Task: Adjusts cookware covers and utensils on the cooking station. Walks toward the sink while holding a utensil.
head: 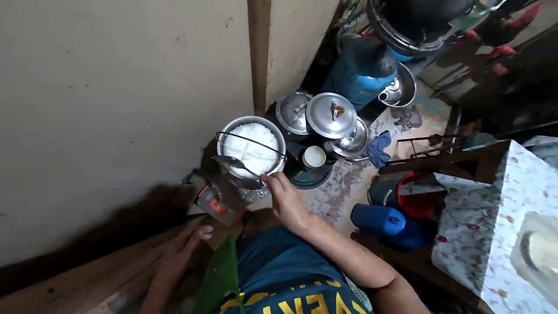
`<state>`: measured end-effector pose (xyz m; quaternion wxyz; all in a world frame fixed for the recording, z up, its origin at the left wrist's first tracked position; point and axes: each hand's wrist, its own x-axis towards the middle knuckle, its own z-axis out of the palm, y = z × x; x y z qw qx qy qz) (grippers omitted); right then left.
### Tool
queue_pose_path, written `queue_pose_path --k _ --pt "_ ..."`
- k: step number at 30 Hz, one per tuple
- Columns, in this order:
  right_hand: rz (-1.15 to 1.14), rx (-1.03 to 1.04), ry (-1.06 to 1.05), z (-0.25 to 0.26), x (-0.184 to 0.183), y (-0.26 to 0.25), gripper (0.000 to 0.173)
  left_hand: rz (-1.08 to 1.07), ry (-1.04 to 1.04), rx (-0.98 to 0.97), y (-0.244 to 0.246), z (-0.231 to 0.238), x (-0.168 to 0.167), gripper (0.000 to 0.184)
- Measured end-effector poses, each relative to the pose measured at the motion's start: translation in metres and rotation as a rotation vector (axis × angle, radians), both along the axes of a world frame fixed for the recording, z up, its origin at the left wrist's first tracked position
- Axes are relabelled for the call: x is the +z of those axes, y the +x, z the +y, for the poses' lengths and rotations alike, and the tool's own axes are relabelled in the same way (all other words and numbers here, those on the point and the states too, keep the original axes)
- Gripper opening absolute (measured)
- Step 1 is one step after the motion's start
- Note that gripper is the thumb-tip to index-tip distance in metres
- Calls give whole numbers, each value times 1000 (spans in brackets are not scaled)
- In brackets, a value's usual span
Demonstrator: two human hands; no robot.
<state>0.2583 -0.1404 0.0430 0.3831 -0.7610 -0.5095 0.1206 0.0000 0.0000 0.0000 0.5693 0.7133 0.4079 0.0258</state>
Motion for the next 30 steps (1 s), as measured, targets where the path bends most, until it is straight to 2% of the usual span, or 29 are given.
queue_pose_path --k 2,5,6,8,10,12,14,17,19,21,23,27,30 --pt "247 141 30 3 19 -7 28 -176 -45 -16 39 -10 41 42" --pt "603 327 -32 10 35 -18 29 -538 -238 80 86 -31 56 77" --pt "696 353 -71 10 36 -21 29 -621 -290 159 96 -40 53 79" --pt "797 398 -101 9 33 -24 26 -716 -307 303 108 -55 45 62" --pt "701 490 -114 3 34 -15 26 -701 -252 392 109 -66 41 48" --pt "446 529 -127 -6 41 9 27 -603 -191 436 103 -72 43 44" --pt "185 347 -107 -15 45 53 24 -500 -154 532 97 -76 45 39" --pt "-5 -64 -230 -21 38 152 24 -461 -119 705 87 -79 44 38" --pt "-18 -317 -393 -20 28 213 29 -470 -115 801 81 -83 43 40" --pt "-8 -437 -498 -19 14 253 39 -492 -130 856 71 -89 38 41" --pt "-14 -442 -548 -17 3 272 45 -489 -128 903 62 -96 34 40" --pt "-76 -420 -622 -5 -6 281 32 -409 -131 1015 54 -110 32 40" --pt "-62 -421 -654 -3 -8 284 30 -392 -131 1076 52 -119 33 38"
